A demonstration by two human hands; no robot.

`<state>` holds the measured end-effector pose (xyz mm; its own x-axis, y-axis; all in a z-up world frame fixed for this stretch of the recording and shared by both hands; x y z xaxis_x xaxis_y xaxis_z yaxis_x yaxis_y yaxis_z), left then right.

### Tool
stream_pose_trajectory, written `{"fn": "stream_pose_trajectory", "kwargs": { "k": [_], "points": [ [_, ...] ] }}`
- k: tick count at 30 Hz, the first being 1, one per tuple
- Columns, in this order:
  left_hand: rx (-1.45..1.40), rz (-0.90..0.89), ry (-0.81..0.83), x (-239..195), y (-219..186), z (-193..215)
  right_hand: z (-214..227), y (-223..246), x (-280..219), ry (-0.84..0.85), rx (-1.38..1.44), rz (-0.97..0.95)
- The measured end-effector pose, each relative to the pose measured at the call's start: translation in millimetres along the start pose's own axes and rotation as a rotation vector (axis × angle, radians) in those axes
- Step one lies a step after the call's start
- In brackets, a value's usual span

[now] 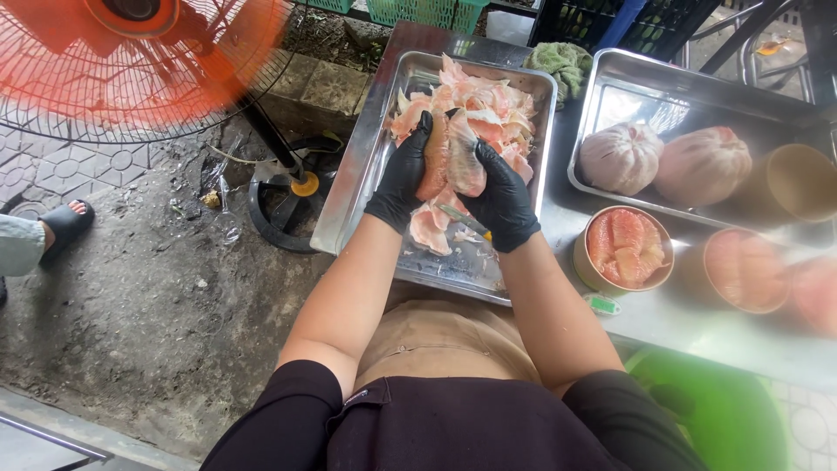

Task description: Peeling the inner skin off pomelo segments and placing the fruit into containers.

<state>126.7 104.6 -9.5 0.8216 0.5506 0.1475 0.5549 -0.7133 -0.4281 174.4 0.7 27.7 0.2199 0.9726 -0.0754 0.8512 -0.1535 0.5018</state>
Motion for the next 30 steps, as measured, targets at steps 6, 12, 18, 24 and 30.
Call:
{"fn": "stream_pose_trajectory", "kwargs": {
  "k": [6,12,18,24,30],
  "points": [
    [0.203,-0.104,-0.114,-1,4,28,68,4,22,-0.062,-0.267,0.229],
    [1.005,-0.611,-0.357,-22,-22,5,36,8,14,-0.201,-0.842,0.57],
    [1.033,-0.596,-0.379,-20,-14,18,15,17,8,-0.215,-0.974,0.693],
    [0.587,-0.127,-0.293,-20,-8,27,27,24,29,-0.172,-0.932,0.406],
    [0.228,0.11,-0.23,-26,-20,11,-9,7,42,-0.034,-0.656,0.209]
  ]
}}
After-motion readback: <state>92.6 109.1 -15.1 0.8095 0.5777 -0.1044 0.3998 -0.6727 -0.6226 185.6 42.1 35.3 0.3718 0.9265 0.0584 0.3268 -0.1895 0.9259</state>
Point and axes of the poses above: each hand's wrist, its own x-axis towards the middle knuckle, its own z-axis out of the back of the hand, y = z × x, the point moved 9 cm from there along x, towards the middle knuckle, and after that the axes turned 2 degrees about -y, right-handed, at the moved point
